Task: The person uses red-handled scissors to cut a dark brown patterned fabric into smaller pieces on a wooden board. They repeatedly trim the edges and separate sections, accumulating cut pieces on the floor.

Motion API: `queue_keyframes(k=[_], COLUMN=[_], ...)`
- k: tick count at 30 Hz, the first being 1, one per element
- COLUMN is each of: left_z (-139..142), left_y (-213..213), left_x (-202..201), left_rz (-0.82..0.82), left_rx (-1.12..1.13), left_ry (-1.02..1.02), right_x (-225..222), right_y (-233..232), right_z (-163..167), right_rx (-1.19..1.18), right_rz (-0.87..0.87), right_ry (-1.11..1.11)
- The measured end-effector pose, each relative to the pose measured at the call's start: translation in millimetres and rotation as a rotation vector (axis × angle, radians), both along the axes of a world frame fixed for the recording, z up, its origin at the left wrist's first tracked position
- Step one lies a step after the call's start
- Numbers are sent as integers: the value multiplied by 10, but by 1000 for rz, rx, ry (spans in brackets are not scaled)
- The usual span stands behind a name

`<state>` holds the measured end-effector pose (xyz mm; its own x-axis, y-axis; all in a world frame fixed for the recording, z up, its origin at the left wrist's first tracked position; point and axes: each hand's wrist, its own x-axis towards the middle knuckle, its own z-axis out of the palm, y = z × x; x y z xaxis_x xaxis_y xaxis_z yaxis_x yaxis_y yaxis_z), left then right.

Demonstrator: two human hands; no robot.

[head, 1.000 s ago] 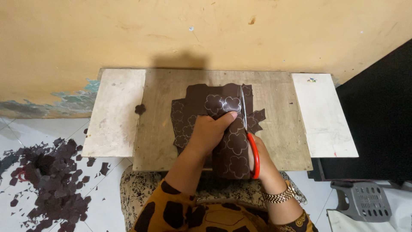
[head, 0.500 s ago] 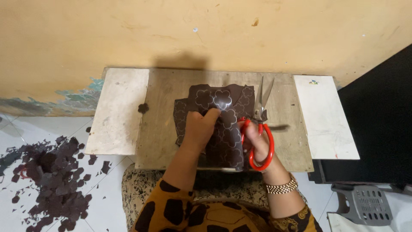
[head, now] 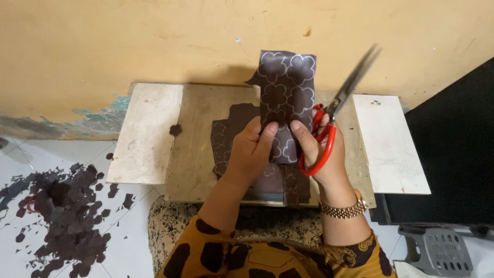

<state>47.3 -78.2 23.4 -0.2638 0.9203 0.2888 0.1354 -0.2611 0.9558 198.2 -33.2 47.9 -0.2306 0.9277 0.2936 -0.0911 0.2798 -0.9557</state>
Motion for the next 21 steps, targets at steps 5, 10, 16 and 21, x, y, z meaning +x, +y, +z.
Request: queue_keyframes(k=[5, 10, 16, 21], left_z=[107, 85, 16, 36], left_y=[32, 175, 241, 187], left_x=[-28, -55, 27, 49], left_rz=[137, 246, 297, 363], left_rx=[54, 166, 164, 191], left_ry=[-55, -156, -35, 78], right_x=[106, 124, 168, 166], right_y=[-173, -517, -623, -590], right_z=[-180, -525, -572, -529], right_rx=[-160, -424, -356, -393], right_rz=[68, 240, 354, 339], right_ry=[-373, -324, -429, -386])
